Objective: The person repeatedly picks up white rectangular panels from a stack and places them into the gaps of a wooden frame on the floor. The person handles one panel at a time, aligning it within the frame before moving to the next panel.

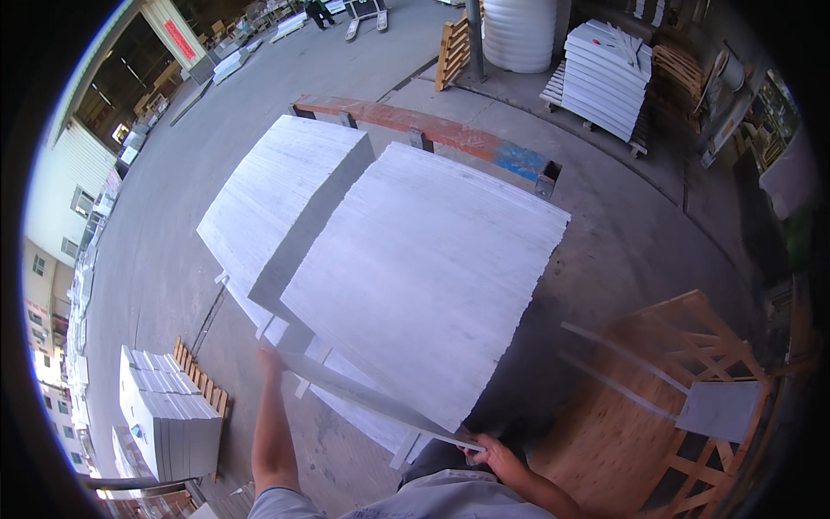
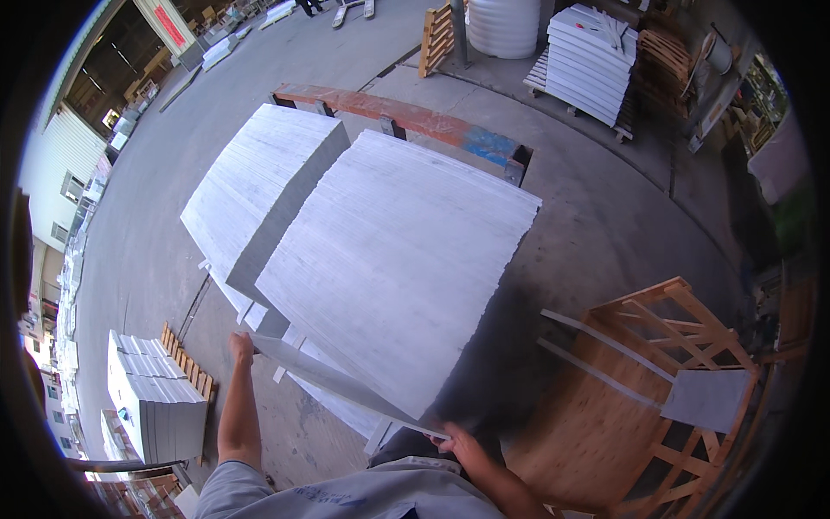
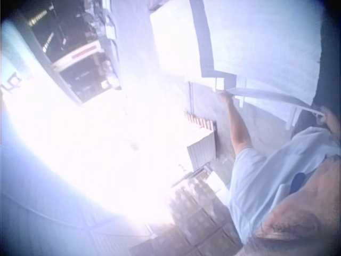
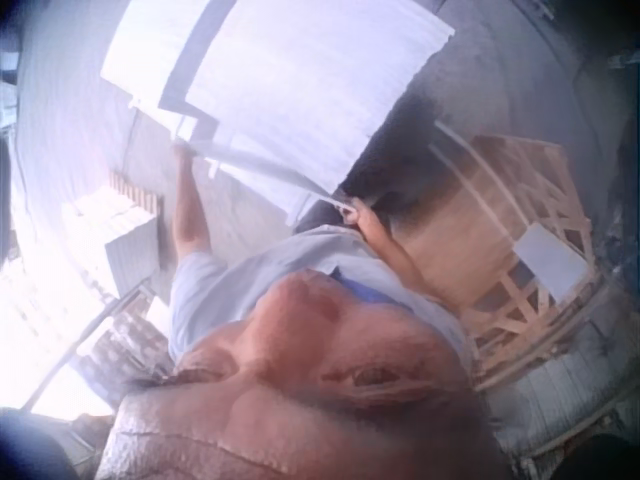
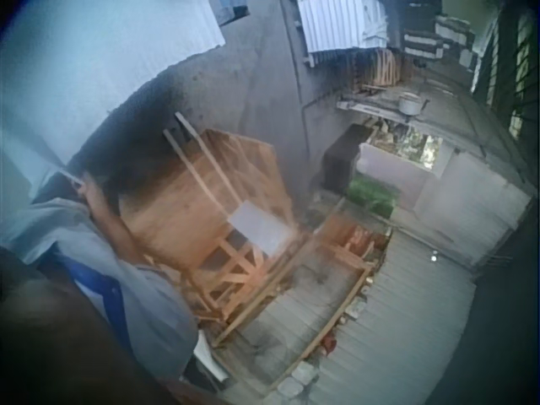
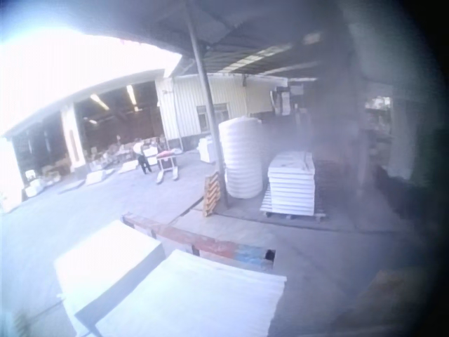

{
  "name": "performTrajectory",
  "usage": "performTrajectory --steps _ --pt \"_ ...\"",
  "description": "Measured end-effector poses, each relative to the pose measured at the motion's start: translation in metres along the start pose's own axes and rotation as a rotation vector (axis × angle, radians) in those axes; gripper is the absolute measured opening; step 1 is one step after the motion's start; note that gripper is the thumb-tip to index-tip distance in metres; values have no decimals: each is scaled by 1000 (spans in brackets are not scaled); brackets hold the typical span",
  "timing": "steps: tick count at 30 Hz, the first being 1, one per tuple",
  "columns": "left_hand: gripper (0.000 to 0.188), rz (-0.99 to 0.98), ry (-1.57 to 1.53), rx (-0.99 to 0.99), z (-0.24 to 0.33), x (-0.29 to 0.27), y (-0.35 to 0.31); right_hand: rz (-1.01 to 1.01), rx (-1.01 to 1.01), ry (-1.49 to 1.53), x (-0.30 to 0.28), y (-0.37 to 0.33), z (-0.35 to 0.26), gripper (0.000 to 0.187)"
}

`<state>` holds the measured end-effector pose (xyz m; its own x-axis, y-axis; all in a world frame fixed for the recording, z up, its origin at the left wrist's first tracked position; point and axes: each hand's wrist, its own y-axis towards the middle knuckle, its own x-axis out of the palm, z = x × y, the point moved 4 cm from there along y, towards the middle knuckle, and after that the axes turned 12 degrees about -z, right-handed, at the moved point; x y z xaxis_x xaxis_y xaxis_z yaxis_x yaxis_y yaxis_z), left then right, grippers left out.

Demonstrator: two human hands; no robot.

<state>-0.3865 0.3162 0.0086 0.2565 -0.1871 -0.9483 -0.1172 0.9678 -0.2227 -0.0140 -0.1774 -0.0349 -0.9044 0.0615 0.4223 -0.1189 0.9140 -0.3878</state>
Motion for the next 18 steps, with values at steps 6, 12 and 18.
performTrajectory --steps 6,12,18 --pt "27 221 -288 -61 -54 11 -71 311 581 923 -34 -15 121 24" --pt "24 115 -470 -208 -76 60 -165 331 544 999 -102 -98 152 28" --pt "23 61 -654 -218 -35 90 -283 136 422 1205 -170 -196 146 32"
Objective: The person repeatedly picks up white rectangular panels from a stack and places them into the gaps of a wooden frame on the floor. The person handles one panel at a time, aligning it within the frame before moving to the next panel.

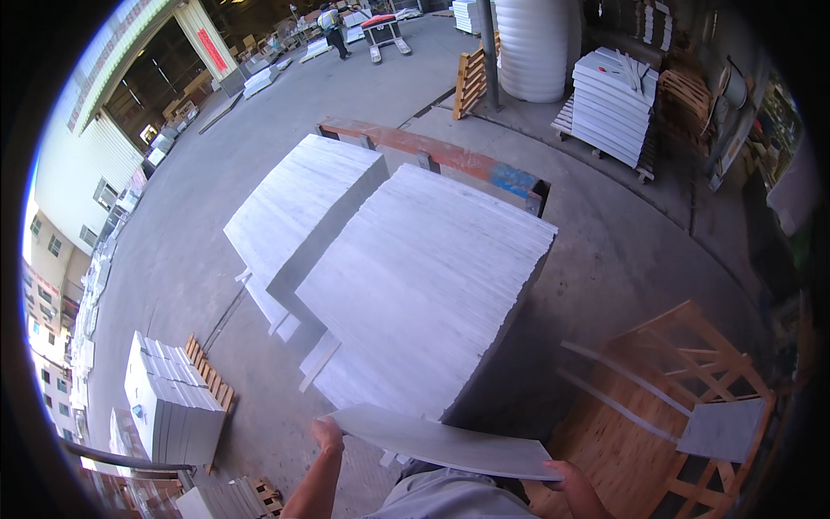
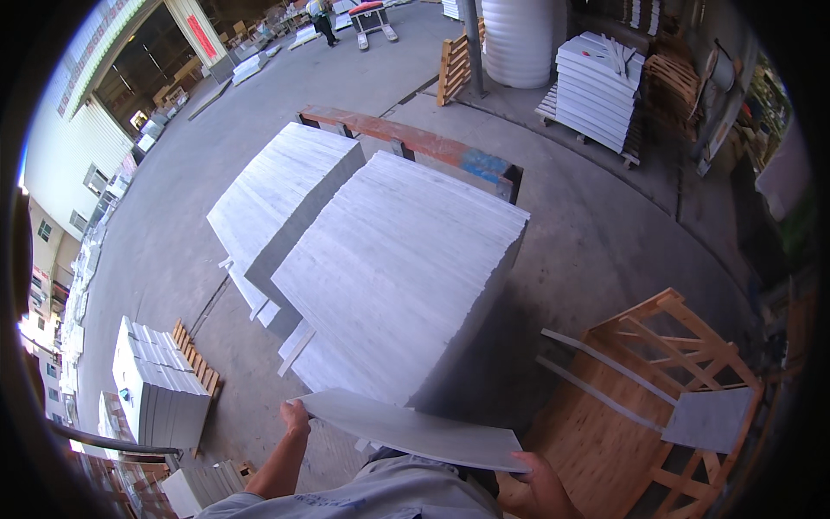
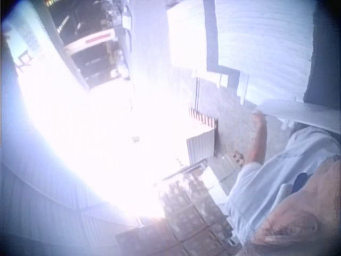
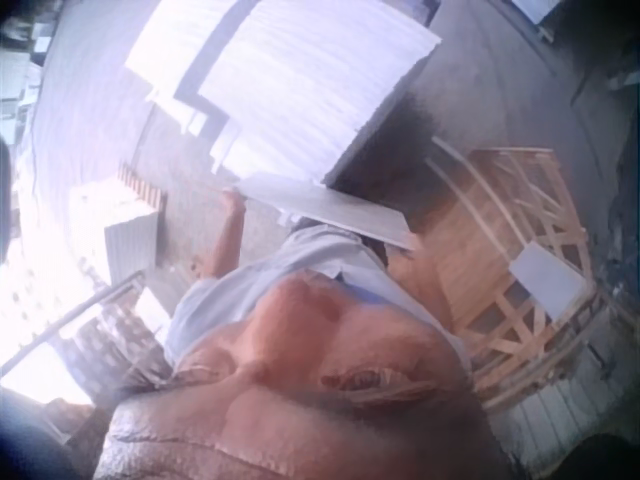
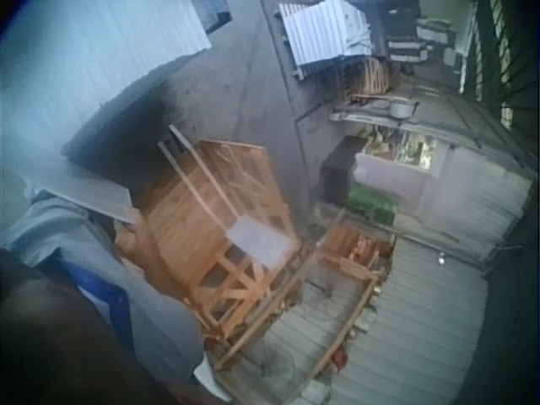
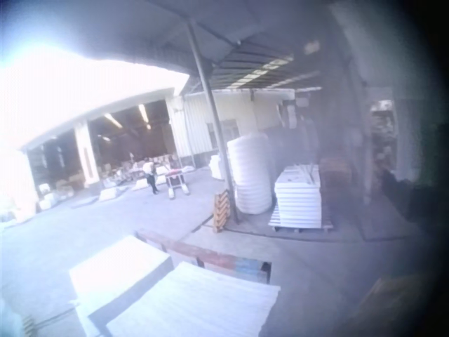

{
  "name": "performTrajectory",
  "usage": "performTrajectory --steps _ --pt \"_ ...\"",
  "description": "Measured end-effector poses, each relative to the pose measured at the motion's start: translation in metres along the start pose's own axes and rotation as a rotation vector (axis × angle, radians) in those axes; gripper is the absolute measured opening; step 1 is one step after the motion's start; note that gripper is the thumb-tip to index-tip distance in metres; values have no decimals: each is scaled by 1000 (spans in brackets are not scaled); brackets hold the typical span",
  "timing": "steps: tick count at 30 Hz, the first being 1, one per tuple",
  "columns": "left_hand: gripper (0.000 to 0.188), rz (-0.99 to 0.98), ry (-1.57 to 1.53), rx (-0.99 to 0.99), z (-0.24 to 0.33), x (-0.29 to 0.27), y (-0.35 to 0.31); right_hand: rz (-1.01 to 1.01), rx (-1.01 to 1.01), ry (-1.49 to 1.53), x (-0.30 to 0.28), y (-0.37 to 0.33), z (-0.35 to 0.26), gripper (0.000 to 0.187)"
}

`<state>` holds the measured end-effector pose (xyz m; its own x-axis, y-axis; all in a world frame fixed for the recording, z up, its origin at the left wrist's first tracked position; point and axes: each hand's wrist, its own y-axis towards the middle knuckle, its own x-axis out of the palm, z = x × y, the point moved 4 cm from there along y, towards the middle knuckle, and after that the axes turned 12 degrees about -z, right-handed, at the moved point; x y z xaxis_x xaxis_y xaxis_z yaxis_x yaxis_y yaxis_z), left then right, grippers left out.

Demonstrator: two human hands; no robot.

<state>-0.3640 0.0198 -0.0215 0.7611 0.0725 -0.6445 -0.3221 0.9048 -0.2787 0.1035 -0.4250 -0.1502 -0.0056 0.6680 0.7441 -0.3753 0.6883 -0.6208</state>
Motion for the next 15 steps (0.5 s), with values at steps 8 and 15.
performTrajectory --steps 8,15 --pt "32 -338 -350 -146 20 58 -150 343 -372 -329 -3 -202 -7 31" --pt "34 -624 -454 -288 32 94 -244 532 -489 -193 -8 -303 4 28"
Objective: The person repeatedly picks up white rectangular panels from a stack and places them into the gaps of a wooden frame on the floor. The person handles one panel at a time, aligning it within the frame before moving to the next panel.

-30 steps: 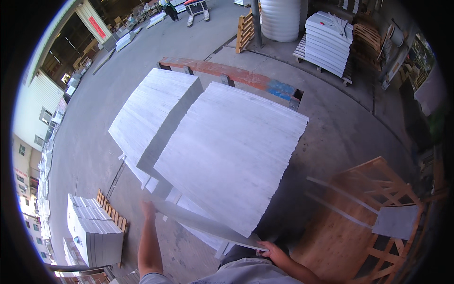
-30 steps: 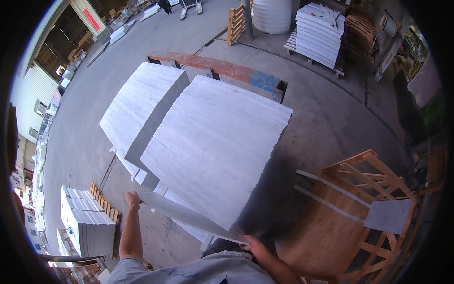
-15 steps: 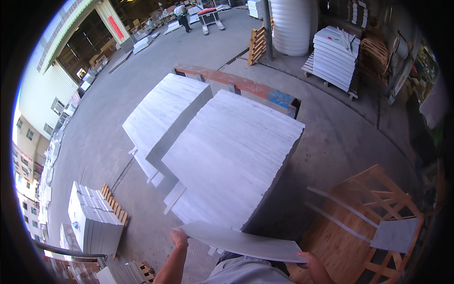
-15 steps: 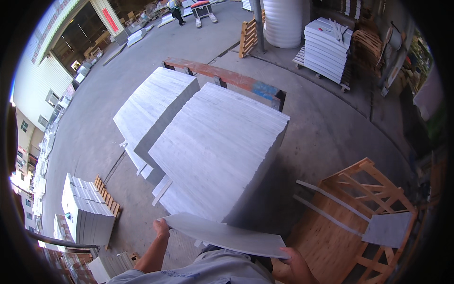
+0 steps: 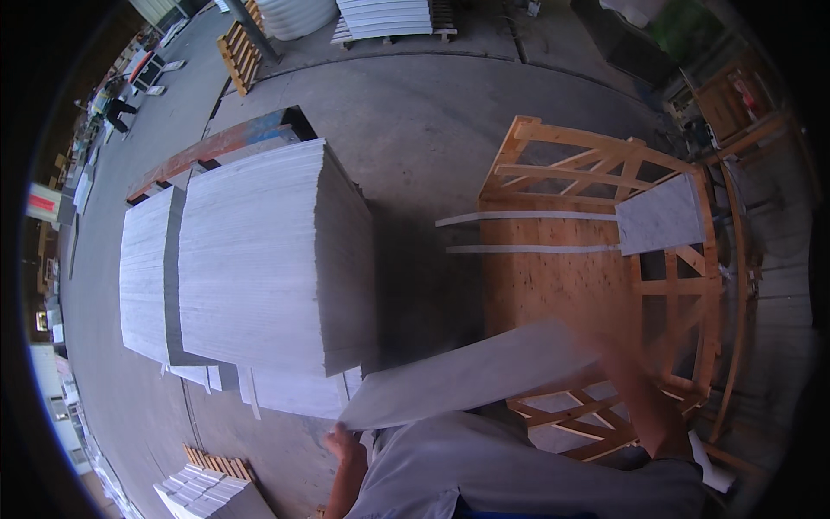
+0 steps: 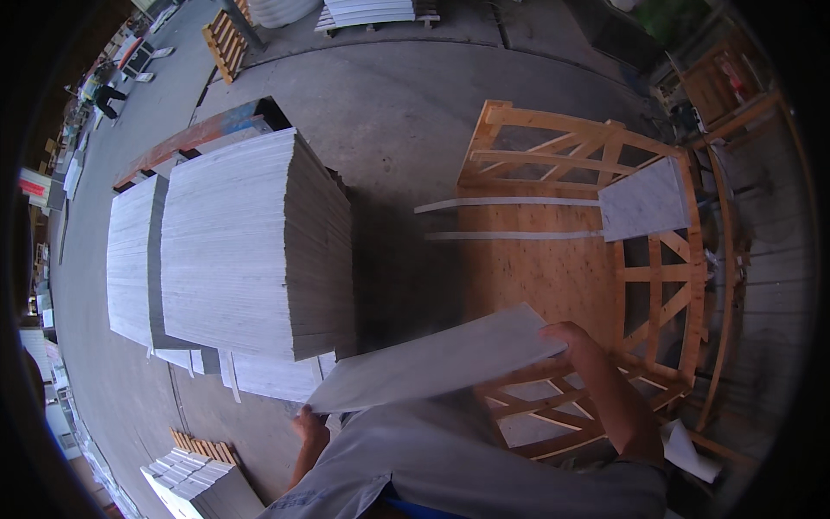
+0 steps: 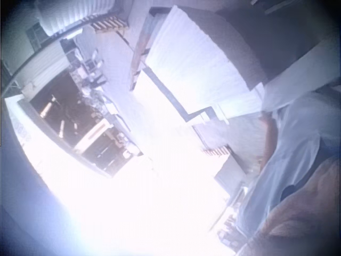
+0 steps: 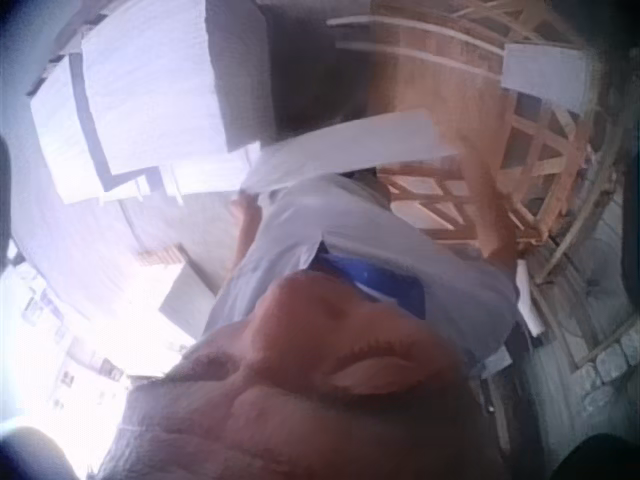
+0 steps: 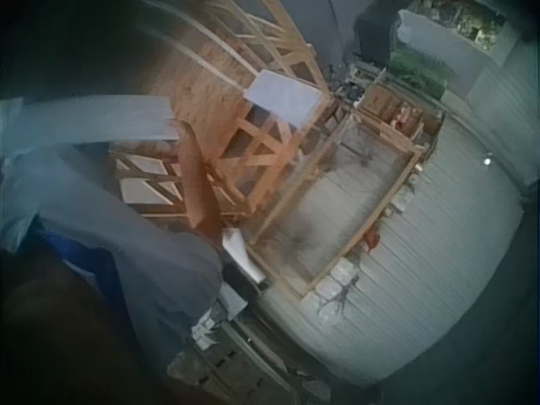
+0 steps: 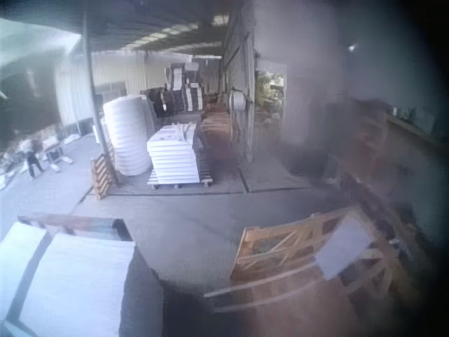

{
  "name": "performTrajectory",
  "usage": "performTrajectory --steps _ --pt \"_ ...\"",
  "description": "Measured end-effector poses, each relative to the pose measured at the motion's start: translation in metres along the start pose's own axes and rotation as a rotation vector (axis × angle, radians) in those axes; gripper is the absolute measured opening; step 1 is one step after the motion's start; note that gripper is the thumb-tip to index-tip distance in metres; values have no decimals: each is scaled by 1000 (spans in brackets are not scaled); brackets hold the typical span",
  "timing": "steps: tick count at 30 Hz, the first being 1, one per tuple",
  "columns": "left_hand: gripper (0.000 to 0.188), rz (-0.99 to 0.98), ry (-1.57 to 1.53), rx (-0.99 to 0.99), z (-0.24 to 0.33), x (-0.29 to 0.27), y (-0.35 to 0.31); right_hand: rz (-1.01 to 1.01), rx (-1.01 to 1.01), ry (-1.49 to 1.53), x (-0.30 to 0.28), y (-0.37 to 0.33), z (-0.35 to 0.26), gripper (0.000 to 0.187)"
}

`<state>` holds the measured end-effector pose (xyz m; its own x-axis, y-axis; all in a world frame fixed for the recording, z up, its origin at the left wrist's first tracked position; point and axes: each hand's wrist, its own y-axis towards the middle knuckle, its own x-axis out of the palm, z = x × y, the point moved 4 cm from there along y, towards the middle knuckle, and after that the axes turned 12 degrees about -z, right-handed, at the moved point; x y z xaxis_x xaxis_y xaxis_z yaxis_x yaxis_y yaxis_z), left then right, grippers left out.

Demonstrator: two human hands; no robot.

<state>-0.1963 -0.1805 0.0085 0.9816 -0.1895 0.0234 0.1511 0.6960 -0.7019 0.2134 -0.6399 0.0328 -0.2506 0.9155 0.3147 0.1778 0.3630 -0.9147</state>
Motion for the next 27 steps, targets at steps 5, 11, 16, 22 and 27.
performTrajectory --steps 5,11,16,22,27 --pt "32 -187 127 -116 -19 55 -9 146 -353 -253 -9 -98 -23 29" --pt "42 -566 945 145 -24 118 0 370 -261 -232 -29 -145 -25 31" --pt "38 -561 484 -41 -44 164 33 370 -584 -214 -18 -162 -27 34" --pt "37 -592 325 -91 -63 231 122 462 -481 165 19 -185 -41 39" --pt "30 -684 363 -57 -52 319 179 364 -630 392 45 -174 -62 34"
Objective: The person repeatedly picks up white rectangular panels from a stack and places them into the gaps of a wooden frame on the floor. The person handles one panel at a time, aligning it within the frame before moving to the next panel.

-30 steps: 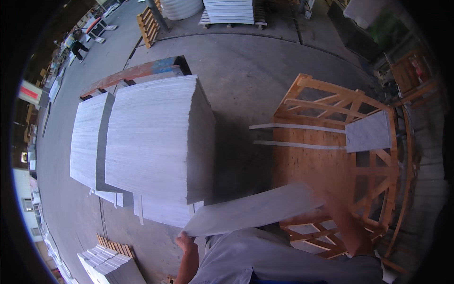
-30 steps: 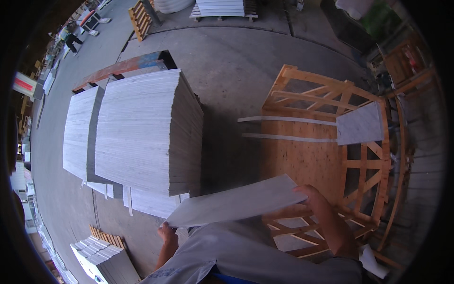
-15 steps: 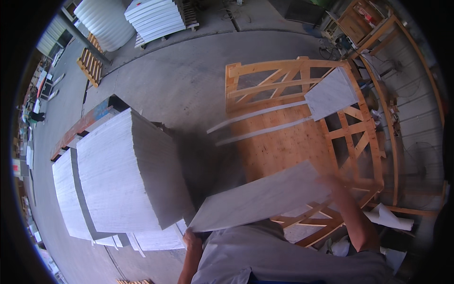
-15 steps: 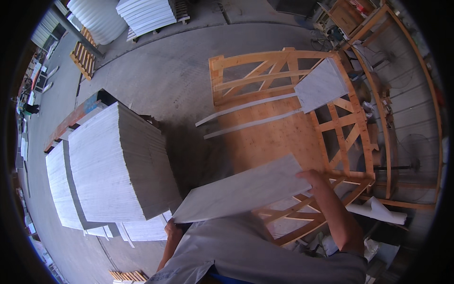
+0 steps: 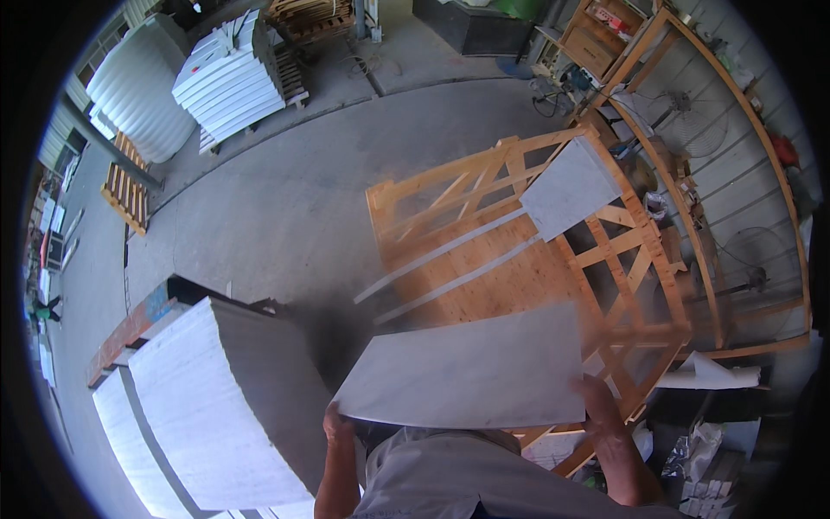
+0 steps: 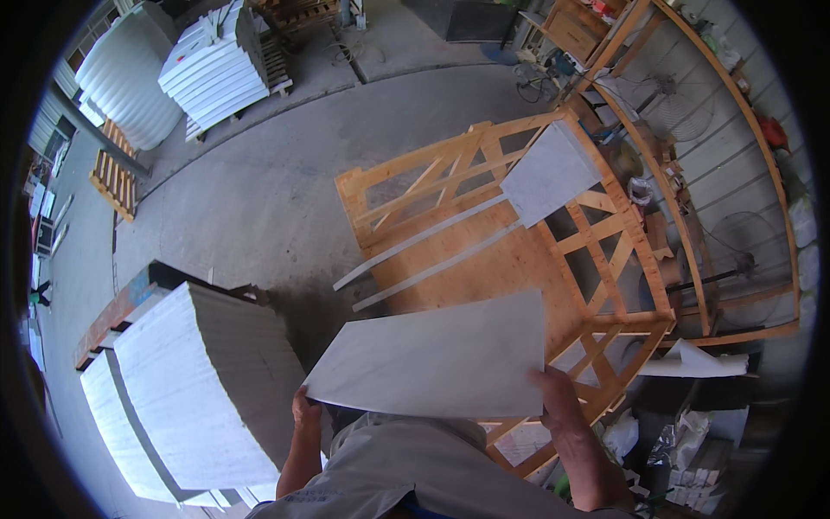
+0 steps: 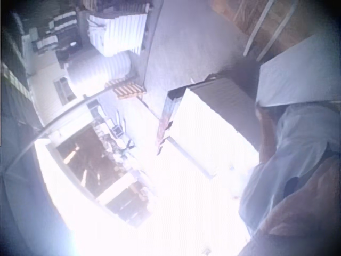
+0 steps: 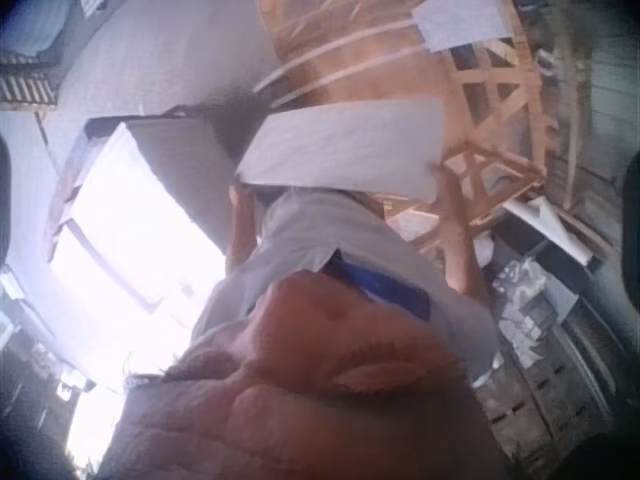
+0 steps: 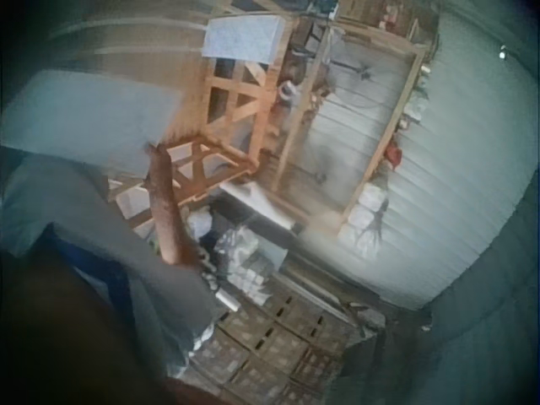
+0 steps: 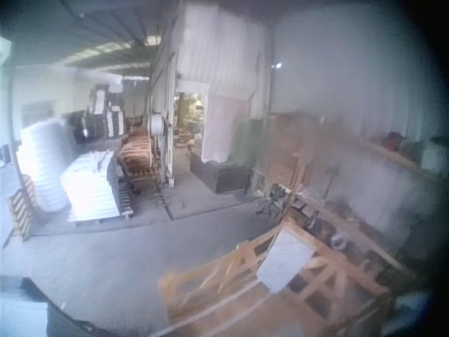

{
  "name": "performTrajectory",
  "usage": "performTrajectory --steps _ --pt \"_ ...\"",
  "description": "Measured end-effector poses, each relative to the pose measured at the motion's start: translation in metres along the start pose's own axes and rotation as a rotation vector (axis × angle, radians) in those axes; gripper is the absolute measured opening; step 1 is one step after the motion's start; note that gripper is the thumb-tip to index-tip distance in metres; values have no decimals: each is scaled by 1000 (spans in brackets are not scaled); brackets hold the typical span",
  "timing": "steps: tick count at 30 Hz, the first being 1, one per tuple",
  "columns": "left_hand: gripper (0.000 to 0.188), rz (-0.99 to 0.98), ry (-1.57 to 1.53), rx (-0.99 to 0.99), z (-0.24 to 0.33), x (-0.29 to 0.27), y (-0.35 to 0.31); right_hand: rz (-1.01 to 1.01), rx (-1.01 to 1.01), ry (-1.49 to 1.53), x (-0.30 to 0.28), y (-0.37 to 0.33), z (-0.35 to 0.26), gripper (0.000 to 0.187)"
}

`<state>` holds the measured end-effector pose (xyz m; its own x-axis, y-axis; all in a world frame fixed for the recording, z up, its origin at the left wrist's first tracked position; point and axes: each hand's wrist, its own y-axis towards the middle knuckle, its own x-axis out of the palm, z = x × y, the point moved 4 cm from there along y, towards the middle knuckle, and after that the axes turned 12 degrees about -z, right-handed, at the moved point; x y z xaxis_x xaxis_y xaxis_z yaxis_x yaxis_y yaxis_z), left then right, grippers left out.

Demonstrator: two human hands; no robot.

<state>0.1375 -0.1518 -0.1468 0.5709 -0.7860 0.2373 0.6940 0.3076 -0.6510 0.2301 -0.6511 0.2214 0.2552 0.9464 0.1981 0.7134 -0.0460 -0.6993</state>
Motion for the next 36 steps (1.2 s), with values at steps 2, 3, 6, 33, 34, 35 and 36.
performTrajectory --steps 2,3,6,33,34,35,36 --pt "28 -74 105 12 18 13 31 0 -7 62 8 14 -2 31" --pt "27 -21 144 -60 21 20 46 45 2 51 11 22 -2 29" --pt "25 153 -308 -415 24 51 103 73 -78 57 23 44 -4 25" --pt "33 -813 362 -472 -45 514 94 628 -167 -624 -32 360 19 29" --pt "38 -968 823 -102 -31 521 91 561 -39 -478 -35 365 21 29" --pt "45 -1077 1357 218 -24 526 80 572 -16 -440 -37 366 20 29" --pt "47 -1010 1471 130 -24 531 80 538 -5 -424 -40 371 18 29"
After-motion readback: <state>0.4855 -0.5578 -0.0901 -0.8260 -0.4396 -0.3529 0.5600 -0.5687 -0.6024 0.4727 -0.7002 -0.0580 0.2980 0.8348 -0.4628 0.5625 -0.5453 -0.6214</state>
